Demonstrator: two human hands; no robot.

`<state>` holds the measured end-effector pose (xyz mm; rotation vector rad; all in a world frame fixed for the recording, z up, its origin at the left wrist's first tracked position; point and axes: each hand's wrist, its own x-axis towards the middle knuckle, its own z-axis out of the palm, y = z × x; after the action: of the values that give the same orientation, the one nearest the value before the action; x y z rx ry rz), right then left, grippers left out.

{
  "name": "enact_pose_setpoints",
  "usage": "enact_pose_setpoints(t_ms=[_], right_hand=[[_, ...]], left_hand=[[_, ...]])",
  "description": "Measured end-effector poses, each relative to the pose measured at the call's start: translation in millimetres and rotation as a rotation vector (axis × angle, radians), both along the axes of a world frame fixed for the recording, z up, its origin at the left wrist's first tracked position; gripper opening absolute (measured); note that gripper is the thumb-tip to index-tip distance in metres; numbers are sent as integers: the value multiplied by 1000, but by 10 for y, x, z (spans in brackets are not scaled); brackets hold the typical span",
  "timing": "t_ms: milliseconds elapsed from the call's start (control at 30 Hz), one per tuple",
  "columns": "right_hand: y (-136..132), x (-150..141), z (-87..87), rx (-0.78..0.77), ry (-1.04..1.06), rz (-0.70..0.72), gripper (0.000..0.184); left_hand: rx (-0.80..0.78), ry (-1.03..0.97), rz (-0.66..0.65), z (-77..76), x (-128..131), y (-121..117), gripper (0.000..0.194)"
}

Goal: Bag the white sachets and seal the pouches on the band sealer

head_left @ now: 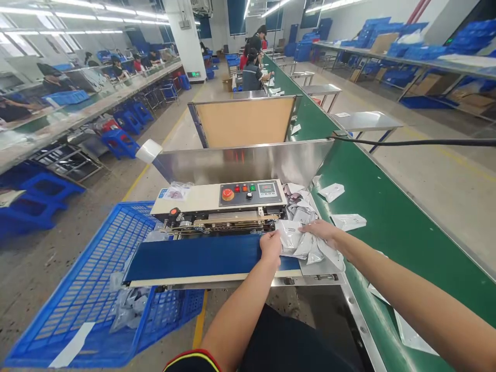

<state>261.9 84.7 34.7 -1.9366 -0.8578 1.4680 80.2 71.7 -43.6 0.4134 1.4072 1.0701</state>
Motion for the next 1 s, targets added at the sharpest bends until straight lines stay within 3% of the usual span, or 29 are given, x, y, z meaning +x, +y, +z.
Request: enact_pose_setpoints(t_ms=[100, 233, 300, 367, 433, 500, 567, 667, 767, 867, 1000], right_hand=[[120, -102, -7, -149, 103, 81, 37], [88, -149, 31, -15, 38, 117, 39], [-21, -159, 73, 74, -8, 130, 41], [-169, -202, 132, 144, -42, 163, 43], [-316, -282, 207, 195, -58, 219, 43], [-431, -356, 285, 228, -34, 251, 45], [-502, -366, 346, 236, 46, 212, 55], [-570, -232, 371, 219, 147, 101, 73], [-648, -79, 315, 270, 102, 111, 66], [-717, -42, 229, 320, 93, 164, 54], [-684, 13, 119, 296, 42, 96, 51]], left_hand=[[3, 21, 52, -27, -184, 14, 48], [51, 70, 147, 48, -584, -123, 45], [160, 184, 204, 142, -762, -301, 49], [315, 336, 162, 256, -831, -518, 55], [429, 356, -65, 364, -761, -703, 55], [462, 221, -362, 443, -599, -797, 55], [457, 98, -513, 481, -435, -798, 58], [406, 8, -444, 474, -315, -713, 72], [380, -25, -454, 460, -307, -650, 83], [466, 110, -470, 469, -269, -635, 72], [510, 343, -329, 394, -113, -570, 51]])
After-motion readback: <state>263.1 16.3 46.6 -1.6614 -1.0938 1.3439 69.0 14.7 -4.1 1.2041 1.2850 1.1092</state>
